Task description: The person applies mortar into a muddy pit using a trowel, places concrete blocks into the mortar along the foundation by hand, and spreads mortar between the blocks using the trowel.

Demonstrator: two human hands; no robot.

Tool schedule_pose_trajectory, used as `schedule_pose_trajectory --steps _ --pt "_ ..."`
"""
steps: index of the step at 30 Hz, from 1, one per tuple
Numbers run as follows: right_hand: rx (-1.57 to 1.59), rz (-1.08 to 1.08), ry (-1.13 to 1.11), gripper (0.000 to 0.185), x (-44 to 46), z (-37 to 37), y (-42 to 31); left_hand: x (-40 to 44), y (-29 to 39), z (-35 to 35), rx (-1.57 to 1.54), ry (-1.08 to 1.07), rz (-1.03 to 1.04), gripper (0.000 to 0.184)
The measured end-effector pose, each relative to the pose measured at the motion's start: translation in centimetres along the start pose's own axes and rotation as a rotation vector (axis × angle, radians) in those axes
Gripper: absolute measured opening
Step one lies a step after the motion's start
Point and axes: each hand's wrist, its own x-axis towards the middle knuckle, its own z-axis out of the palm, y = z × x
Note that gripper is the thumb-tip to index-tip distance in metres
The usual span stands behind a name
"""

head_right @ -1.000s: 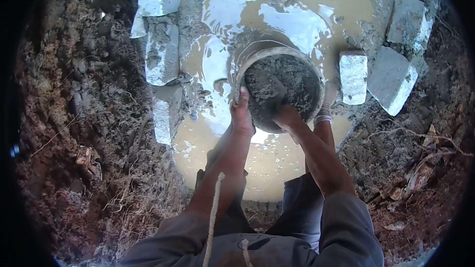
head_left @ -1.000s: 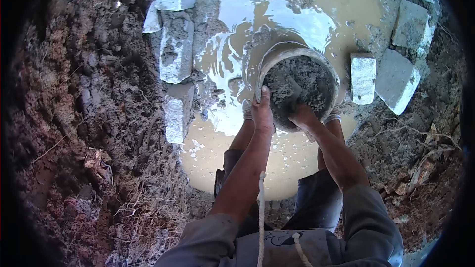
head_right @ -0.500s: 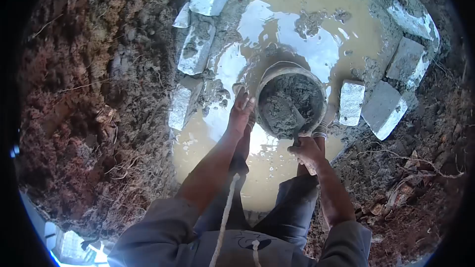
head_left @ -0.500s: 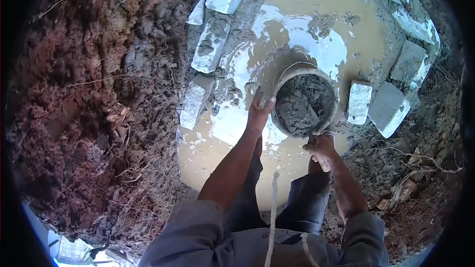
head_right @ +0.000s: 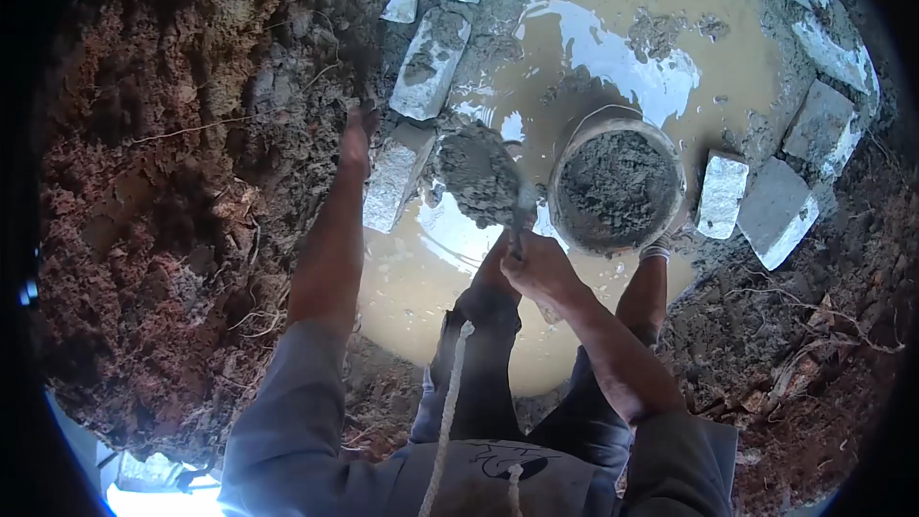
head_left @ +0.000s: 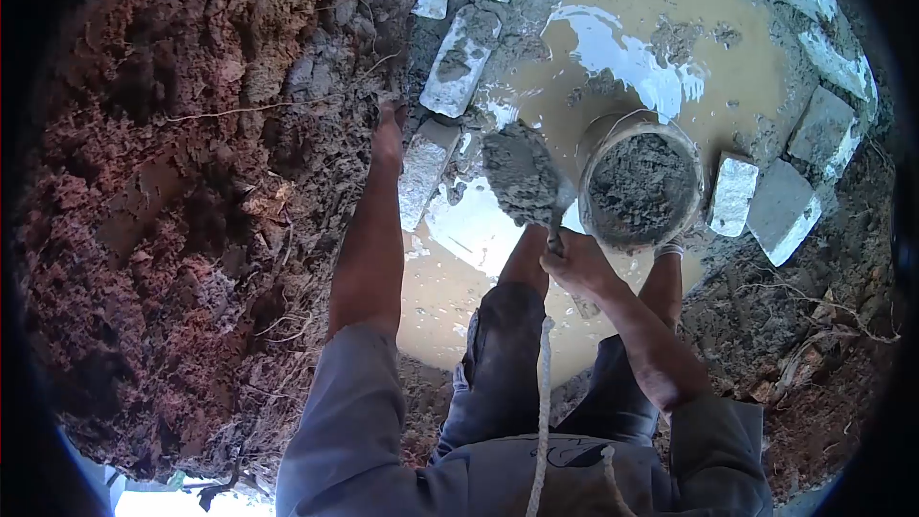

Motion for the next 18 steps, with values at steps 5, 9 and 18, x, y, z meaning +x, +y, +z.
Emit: schedule_pose_trajectory --steps 5,9,18 --pt "-0.144 -0.230 0.251 0.022 7.9 7.1 -1.9 2.5 -1.3 -1.7 -0.319 -0.190 -0.184 0.049" --pt "-0.216 -0.376 0.483 0.023 14.5 9.3 -3.1 1.7 -1.5 -2.1 -0.628 -0.429 -0.208 0.046" --pt "-0.338 -0.424 0.599 0.021 18.1 10.9 -2.8 2.6 -3.2 -1.9 -0.710 -0.350 -0.098 0.044"
